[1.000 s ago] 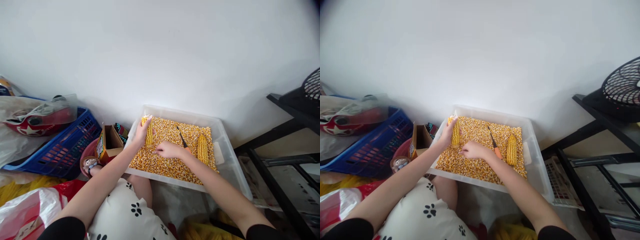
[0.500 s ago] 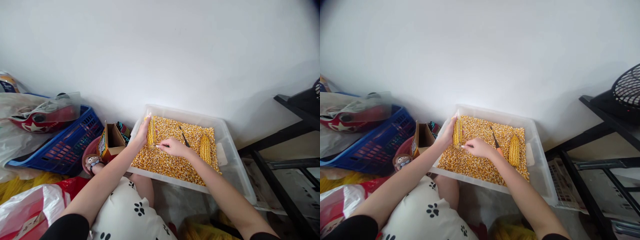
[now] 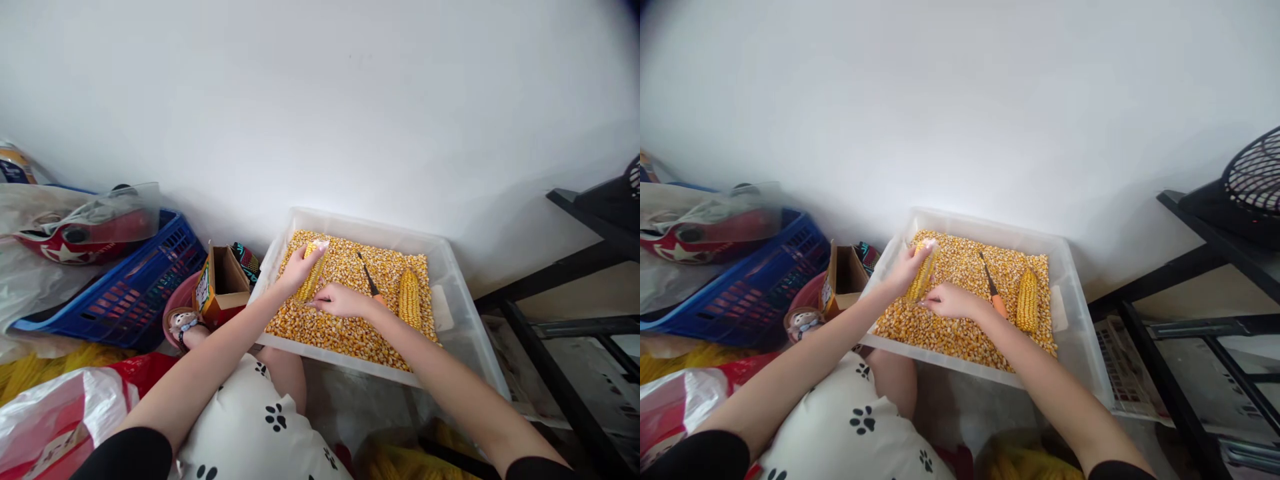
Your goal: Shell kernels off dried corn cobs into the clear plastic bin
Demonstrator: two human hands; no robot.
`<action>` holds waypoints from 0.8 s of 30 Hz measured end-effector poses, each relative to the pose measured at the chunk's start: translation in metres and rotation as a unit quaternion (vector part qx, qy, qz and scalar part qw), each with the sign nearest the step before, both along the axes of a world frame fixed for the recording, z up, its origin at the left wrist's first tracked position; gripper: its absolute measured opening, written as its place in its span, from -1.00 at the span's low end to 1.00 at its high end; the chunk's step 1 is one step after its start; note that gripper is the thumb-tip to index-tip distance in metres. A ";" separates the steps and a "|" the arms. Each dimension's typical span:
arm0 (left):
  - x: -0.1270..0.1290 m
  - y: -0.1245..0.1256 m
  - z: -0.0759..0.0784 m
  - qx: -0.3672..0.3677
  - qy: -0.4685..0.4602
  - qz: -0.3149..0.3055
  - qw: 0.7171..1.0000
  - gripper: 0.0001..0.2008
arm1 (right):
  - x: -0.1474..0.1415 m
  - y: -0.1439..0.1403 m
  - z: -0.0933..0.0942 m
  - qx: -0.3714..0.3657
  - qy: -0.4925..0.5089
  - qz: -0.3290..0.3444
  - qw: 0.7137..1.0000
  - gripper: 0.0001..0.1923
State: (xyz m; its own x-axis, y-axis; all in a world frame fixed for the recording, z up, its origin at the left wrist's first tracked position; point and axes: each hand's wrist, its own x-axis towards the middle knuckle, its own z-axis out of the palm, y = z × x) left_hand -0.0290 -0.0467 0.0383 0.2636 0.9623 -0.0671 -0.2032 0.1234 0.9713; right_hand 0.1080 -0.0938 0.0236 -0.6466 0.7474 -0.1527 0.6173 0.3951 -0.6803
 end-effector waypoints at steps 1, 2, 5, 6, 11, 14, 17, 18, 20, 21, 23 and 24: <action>0.001 -0.001 0.001 0.016 0.013 0.002 1.000 -0.65 | -0.003 -0.002 -0.005 -0.015 -0.011 0.022 1.000 -0.70; 0.000 -0.001 0.002 0.027 0.018 0.008 0.999 -0.65 | -0.007 -0.005 -0.009 -0.023 -0.025 0.037 0.999 -0.71; -0.004 0.005 0.003 0.030 -0.003 0.056 0.998 -0.63 | -0.017 -0.010 -0.020 -0.026 -0.094 0.117 0.988 -0.80; -0.006 0.009 0.004 0.024 -0.015 0.078 0.997 -0.63 | -0.018 -0.009 -0.021 -0.020 -0.100 0.122 0.987 -0.77; -0.014 0.018 0.003 0.001 -0.081 0.108 0.991 -0.65 | -0.002 0.004 -0.010 0.020 -0.049 0.013 0.998 -0.65; -0.013 0.018 0.004 -0.015 -0.090 0.108 0.990 -0.65 | 0.008 0.006 0.000 0.020 -0.006 -0.027 0.999 -0.62; -0.013 0.018 0.004 -0.034 -0.086 0.097 0.991 -0.66 | 0.008 0.004 0.004 0.038 0.044 -0.067 0.996 -0.58; -0.013 0.018 0.004 -0.041 -0.087 0.091 0.991 -0.65 | 0.006 0.003 0.004 0.047 0.048 -0.078 0.995 -0.57; -0.013 0.019 0.002 -0.053 -0.090 0.081 0.991 -0.63 | 0.004 0.003 0.002 0.056 0.039 -0.088 0.994 -0.58; -0.013 0.019 0.001 -0.058 -0.090 0.076 0.991 -0.62 | 0.003 0.003 0.001 0.054 0.031 -0.085 0.994 -0.58; -0.012 0.019 -0.001 -0.057 -0.086 0.071 0.992 -0.62 | 0.002 0.004 -0.003 0.042 0.020 -0.073 0.996 -0.60; -0.012 0.019 -0.002 -0.054 -0.082 0.069 0.993 -0.63 | 0.002 0.004 -0.005 0.037 0.018 -0.068 0.997 -0.61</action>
State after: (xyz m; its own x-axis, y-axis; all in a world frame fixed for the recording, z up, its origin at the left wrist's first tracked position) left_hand -0.0412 -0.0275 0.0363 0.1456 0.9796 -0.1382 -0.3804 0.1844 0.9063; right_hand 0.1102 -0.0895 0.0190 -0.5423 0.8371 -0.0721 0.6438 0.3588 -0.6759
